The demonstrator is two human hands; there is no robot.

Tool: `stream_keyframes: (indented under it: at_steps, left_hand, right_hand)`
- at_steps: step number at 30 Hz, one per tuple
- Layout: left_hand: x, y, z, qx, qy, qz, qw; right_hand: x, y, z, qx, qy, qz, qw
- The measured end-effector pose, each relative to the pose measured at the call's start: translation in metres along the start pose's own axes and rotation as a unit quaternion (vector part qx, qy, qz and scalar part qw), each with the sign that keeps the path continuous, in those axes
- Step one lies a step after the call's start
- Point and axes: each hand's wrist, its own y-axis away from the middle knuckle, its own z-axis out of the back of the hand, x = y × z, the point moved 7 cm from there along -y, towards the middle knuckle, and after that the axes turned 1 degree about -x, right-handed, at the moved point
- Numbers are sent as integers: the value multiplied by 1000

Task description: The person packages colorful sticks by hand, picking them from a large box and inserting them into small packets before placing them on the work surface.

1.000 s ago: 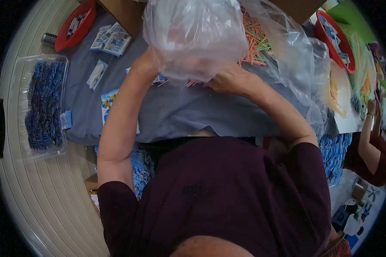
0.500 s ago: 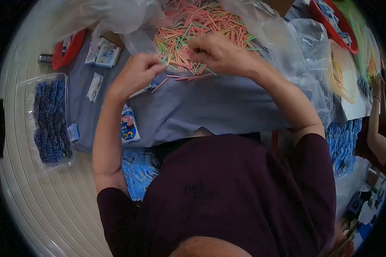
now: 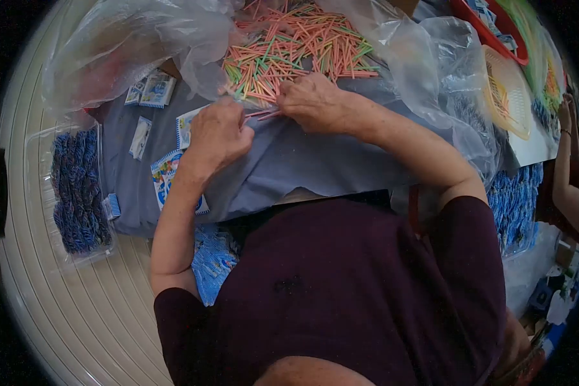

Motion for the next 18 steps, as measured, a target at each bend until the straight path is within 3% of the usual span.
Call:
stream_keyframes:
  at_steps: [2, 6, 8, 9, 11, 12, 13, 14, 15, 17, 18]
  left_hand:
    - [-11, -2, 25, -110, 114, -37, 987]
    - [-23, -5, -16, -174, 147, -119, 967]
    - [-26, -3, -16, -190, 222, -123, 948]
    - [-25, -5, -17, -188, 223, -123, 949]
    - [-18, -13, -25, -106, 206, -99, 968]
    - [-16, -14, -22, -104, 206, -104, 967]
    - [-5, -21, -32, -17, 314, -35, 948]
    - [2, -24, -43, 72, 414, 35, 907]
    - [6, -28, -38, 73, 413, 30, 907]
    - [12, -34, -7, -11, 509, -19, 860]
    - [7, -45, 24, -41, 437, -31, 898]
  right_hand:
    - [0, -2, 1, 11, -38, 8, 999]
    - [-10, -4, 10, -15, -78, 54, 995]
    - [-26, 0, 43, -43, -235, 74, 968]
    - [-41, -2, 51, -33, -255, 50, 965]
    - [-89, -3, 49, -36, -398, -110, 910]
    - [-105, 1, 64, -247, -243, -115, 931]
    - [-113, 2, 50, -250, -240, -120, 930]
    - [-118, 8, 46, -305, -110, -129, 937]
    - [-119, 15, 49, -351, 21, -135, 926]
    - [-107, 28, 55, -335, -53, -149, 929]
    - [-98, 37, 54, -315, -130, -162, 926]
